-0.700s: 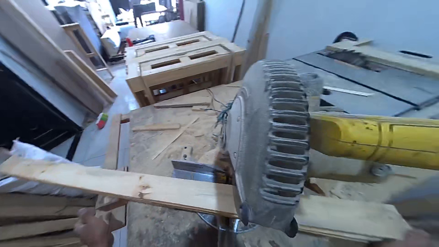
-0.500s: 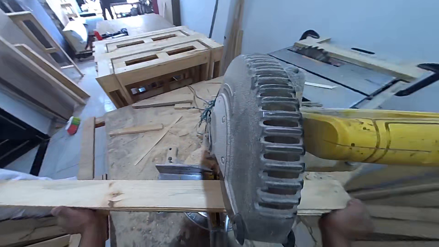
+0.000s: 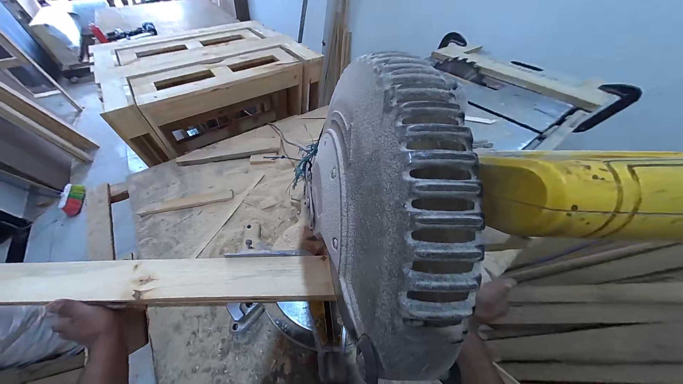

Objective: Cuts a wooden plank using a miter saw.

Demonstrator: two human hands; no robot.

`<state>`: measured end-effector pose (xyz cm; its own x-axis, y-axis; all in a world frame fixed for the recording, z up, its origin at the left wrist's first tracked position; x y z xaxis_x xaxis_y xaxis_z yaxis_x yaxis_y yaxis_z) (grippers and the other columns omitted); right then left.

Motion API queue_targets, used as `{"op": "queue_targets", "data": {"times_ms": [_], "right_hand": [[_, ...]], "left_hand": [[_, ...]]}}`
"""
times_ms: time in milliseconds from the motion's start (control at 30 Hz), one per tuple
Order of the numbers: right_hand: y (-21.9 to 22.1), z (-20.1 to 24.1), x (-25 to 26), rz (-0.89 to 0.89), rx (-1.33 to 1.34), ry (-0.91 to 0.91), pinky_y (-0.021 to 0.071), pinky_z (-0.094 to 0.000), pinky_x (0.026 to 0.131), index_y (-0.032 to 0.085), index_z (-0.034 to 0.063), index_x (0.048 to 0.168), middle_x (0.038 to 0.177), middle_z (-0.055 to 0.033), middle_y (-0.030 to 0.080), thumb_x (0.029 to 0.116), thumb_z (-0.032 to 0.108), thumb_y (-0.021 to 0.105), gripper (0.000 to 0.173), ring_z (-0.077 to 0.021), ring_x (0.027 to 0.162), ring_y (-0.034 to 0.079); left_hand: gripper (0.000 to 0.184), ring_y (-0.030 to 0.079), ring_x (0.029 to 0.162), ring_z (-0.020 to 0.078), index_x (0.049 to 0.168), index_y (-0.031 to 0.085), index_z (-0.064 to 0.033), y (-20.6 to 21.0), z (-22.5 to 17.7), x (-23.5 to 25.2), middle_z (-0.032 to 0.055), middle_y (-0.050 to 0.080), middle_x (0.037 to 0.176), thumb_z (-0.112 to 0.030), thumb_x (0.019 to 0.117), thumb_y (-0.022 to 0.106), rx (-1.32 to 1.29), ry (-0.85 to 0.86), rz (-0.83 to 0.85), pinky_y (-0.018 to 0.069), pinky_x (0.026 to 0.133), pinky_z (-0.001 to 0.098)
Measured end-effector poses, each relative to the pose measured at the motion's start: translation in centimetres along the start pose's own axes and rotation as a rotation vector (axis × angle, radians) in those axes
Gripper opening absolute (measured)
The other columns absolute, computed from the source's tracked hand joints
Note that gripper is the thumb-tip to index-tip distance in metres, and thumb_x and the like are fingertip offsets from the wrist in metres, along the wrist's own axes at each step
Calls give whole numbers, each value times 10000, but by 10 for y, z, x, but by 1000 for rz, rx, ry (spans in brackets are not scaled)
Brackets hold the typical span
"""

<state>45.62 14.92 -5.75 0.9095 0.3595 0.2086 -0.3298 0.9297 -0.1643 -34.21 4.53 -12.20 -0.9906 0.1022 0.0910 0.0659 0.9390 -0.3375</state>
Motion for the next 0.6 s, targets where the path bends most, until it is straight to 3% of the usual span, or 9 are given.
{"op": "queue_targets", "data": {"times_ms": [33,67,100,167,233,267,333,467,600], "right_hand": [[4,-1,0,57,-14,8,465,-366,1041,627,-131,1253,1182,-275,668,1119,263,236,571,-223,1132,639],[5,-1,0,86,-25,2,449,-392,1072,607,-135,1282,1234,-305,643,1118,271,236,574,-260,1182,625],[6,-5,0,96,-39,-15,458,-407,1076,607,-121,1293,1241,-305,641,1116,288,238,579,-272,1190,627],[6,-15,5,133,-101,-75,464,-474,1081,617,-74,1324,1249,-291,651,1109,336,231,603,-318,1206,630],[7,-24,8,190,-174,-119,477,-535,1043,615,-45,1333,1216,-271,664,1100,402,206,649,-341,1173,639],[8,-28,8,205,-180,-123,497,-535,1012,620,-45,1295,1171,-248,673,1099,431,207,659,-319,1135,652],[9,-30,9,163,-139,-118,534,-516,926,633,-49,1165,1037,-205,674,1104,425,245,616,-271,1013,673],[7,-37,8,58,-87,-75,549,-493,874,663,-42,1083,941,-176,682,1111,370,285,561,-250,913,684],[13,-38,13,224,-124,-122,513,-538,943,626,-51,1198,1078,-234,675,1095,362,261,560,-309,1040,667]], "left_hand": [[620,496,1369,347,1477,411,79,-4,-33,-24,287,492,1462,-404,1090,383,11,180,93,410,1146,457],[681,392,1444,402,1505,319,121,-2,-68,-58,346,383,1524,-349,1045,497,32,410,239,335,1202,466],[803,338,1466,458,1504,291,144,6,-98,-101,388,336,1537,-382,971,582,71,651,405,295,1220,507],[916,354,1453,508,1439,457,91,33,-132,-191,348,444,1498,-621,890,632,143,1076,718,275,1206,627],[946,438,1424,455,1359,623,-58,64,-143,-251,213,558,1458,-835,825,542,234,1321,876,311,1163,686],[997,471,1403,443,1350,640,-80,75,-146,-266,188,578,1447,-894,794,494,295,1380,901,349,1135,690],[1028,516,1357,451,1343,646,-65,84,-148,-274,195,601,1414,-900,756,519,353,1407,912,404,1096,675],[1082,585,1263,425,1347,627,-57,89,-140,-272,204,631,1340,-939,736,482,410,1439,850,440,1056,642],[1118,602,1229,423,1394,596,-72,100,-122,-266,189,645,1312,-960,735,437,492,1534,820,454,1028,643]]}}
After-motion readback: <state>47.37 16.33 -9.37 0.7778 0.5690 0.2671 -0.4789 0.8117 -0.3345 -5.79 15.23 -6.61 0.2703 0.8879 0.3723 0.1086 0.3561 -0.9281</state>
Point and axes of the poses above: each hand's wrist, its own x-axis towards the middle knuckle, its own y-axis out of the palm, z = x × y, the point moved 9 cm from there along x, towards the middle knuckle
